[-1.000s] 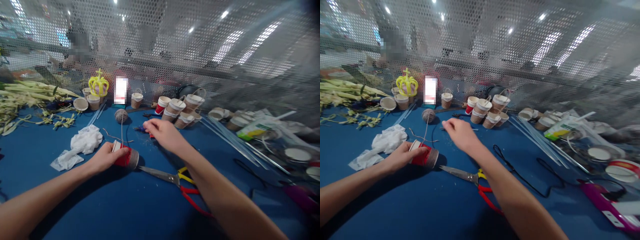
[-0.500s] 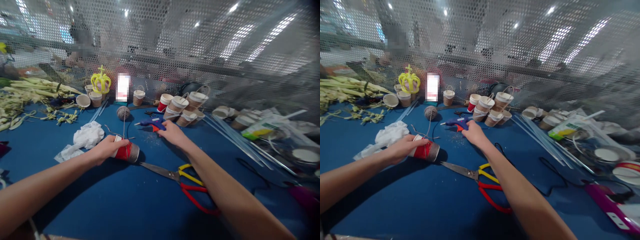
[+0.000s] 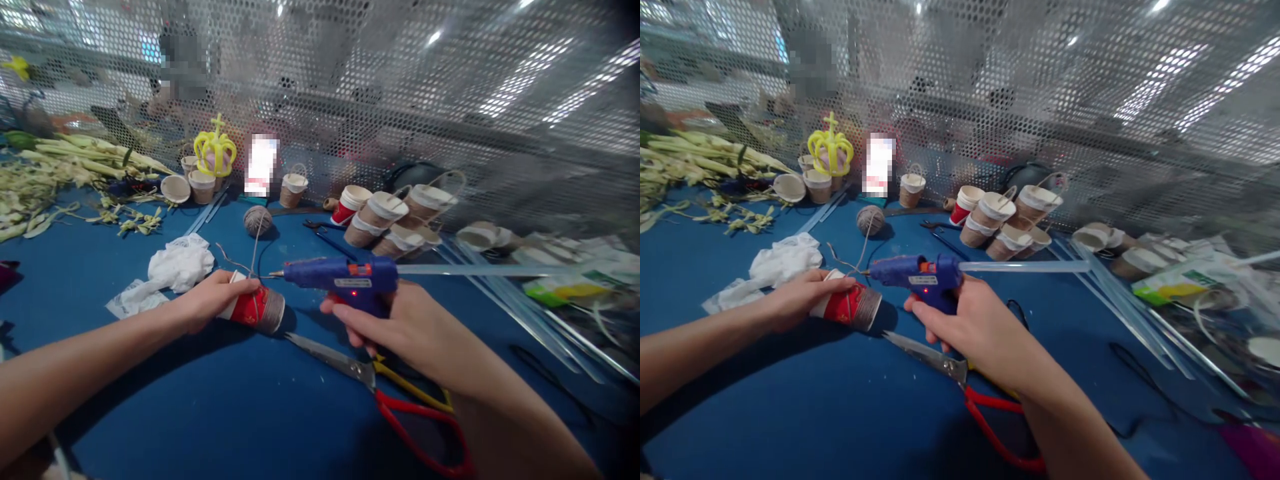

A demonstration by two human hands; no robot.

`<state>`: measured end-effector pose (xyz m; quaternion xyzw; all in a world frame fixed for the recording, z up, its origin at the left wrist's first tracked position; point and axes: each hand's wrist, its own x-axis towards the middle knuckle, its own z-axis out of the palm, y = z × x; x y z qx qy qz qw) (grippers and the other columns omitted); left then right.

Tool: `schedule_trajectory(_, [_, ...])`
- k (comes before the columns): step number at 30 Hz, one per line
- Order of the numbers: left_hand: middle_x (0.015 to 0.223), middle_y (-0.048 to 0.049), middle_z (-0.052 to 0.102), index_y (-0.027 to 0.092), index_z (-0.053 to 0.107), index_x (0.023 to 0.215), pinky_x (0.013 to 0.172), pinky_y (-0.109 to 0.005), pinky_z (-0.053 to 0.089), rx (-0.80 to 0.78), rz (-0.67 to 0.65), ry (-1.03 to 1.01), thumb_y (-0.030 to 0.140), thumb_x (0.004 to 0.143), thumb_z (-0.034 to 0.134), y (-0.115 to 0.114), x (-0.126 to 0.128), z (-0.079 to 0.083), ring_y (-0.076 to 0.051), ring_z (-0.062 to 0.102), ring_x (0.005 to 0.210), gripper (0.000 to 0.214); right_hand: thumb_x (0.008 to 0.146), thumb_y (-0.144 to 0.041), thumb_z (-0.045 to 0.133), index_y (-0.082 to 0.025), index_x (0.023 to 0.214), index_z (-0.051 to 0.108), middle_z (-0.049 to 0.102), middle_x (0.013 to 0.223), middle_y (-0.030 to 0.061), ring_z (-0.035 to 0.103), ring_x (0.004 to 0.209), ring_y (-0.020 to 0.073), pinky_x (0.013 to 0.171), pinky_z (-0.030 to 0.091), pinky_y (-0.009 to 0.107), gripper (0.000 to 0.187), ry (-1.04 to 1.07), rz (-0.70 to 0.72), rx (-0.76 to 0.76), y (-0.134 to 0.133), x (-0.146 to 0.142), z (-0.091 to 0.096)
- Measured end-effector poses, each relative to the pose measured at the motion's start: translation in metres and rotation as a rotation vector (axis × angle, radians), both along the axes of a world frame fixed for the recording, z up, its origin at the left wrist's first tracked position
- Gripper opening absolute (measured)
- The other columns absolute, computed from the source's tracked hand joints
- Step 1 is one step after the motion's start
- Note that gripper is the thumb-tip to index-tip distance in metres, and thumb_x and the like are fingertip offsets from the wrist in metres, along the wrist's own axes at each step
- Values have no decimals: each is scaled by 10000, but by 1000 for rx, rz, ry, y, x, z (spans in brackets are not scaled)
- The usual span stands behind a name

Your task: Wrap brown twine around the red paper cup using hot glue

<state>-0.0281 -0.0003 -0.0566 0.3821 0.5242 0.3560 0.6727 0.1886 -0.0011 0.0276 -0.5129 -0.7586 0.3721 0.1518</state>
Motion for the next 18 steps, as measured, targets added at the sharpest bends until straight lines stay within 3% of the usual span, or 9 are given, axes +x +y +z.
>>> schedule_trajectory(4, [537,11,566,123,586,637,486,-210,298,10,-9,18,427,655,618,0,-2,-2,-84,445,455,306,752,-327,526,-196,479,506,511,408,-40,459,376,98,393,382,223,303,-154,93,168,-2,0,-4])
schedule_trajectory(9, [560,-9,602,113,622,684,496,-217,327,-9,-9,16,419,664,617,0,-2,-1,-92,476,464,306,760,-302,496,-212,580,584,537,472,-32,500,458,133,472,404,250,219,-245,201,352,-5,-4,-8])
schedule_trajectory(12, [589,-22,630,107,635,693,508,-215,356,-33,9,0,381,691,607,0,-2,0,-96,513,485,275,773,-292,466,-218,585,578,450,401,-41,465,425,132,448,379,248,232,-290,215,370,-7,-5,-9])
schedule_trajectory(18, [577,-23,647,104,633,654,493,-195,377,-33,20,-69,308,749,571,0,0,4,-84,539,470,234,786,-315,427,-211,484,523,477,417,-20,451,408,123,397,310,245,334,-400,203,308,-12,-3,-10])
